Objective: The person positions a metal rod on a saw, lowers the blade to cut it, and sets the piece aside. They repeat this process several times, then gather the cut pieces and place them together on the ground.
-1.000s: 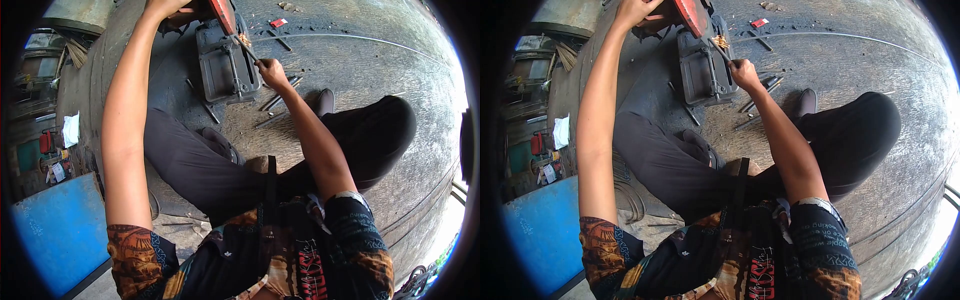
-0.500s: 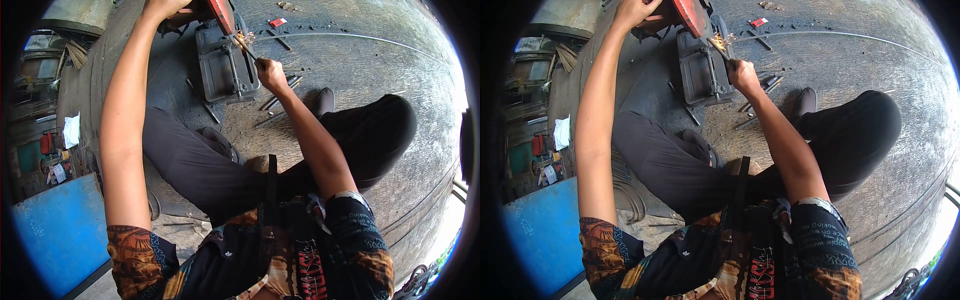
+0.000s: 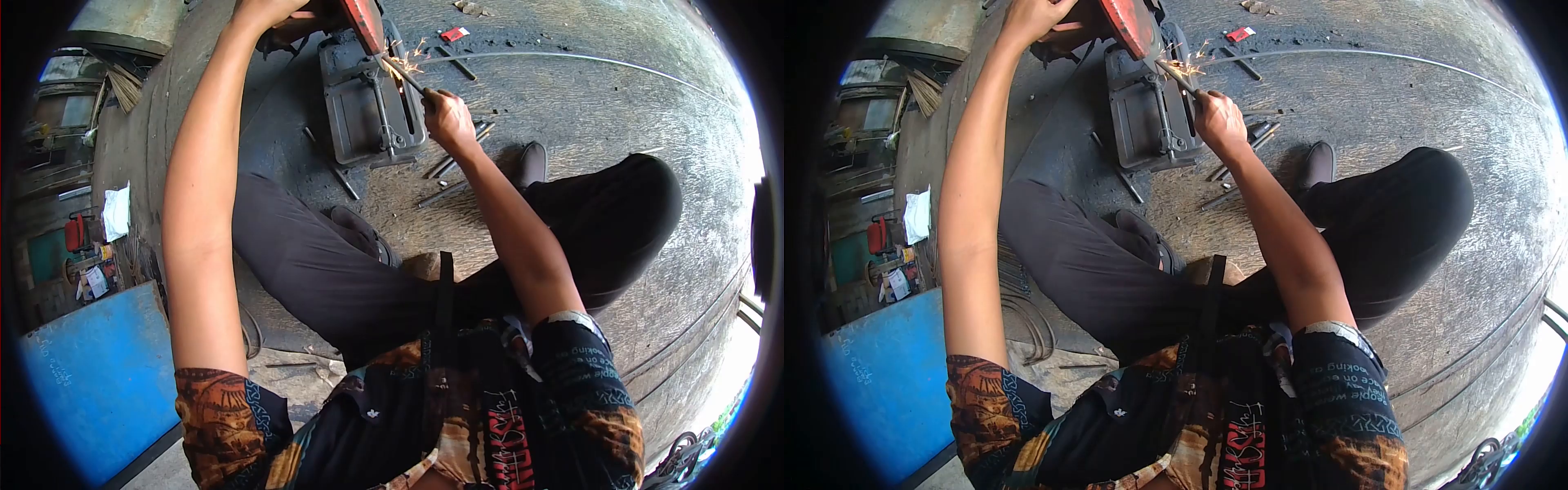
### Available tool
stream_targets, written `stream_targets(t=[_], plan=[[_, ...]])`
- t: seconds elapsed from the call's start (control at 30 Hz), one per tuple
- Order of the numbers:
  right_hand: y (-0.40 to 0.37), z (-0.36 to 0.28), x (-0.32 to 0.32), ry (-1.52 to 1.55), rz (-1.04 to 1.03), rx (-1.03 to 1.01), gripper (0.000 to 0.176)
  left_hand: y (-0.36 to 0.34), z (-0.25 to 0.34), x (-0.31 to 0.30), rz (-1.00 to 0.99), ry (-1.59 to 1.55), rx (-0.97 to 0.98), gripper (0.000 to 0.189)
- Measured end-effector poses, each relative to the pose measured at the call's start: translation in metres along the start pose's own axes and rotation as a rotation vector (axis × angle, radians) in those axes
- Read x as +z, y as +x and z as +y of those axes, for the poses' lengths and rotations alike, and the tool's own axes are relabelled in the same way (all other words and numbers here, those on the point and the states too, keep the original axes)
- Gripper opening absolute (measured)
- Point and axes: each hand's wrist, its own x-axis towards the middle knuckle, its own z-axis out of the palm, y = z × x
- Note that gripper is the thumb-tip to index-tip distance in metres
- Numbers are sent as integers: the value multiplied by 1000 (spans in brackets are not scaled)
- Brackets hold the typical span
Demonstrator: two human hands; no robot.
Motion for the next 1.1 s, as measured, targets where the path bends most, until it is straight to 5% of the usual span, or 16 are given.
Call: stream_targets(t=[0.67,1.1], plan=[[-4,1,1,-228,120,-163,38,-2,4,-2,2,-28,-31,35],[8,4,1,168,122,-159,20,-1,4,-2,-5,-3,-31,35]])
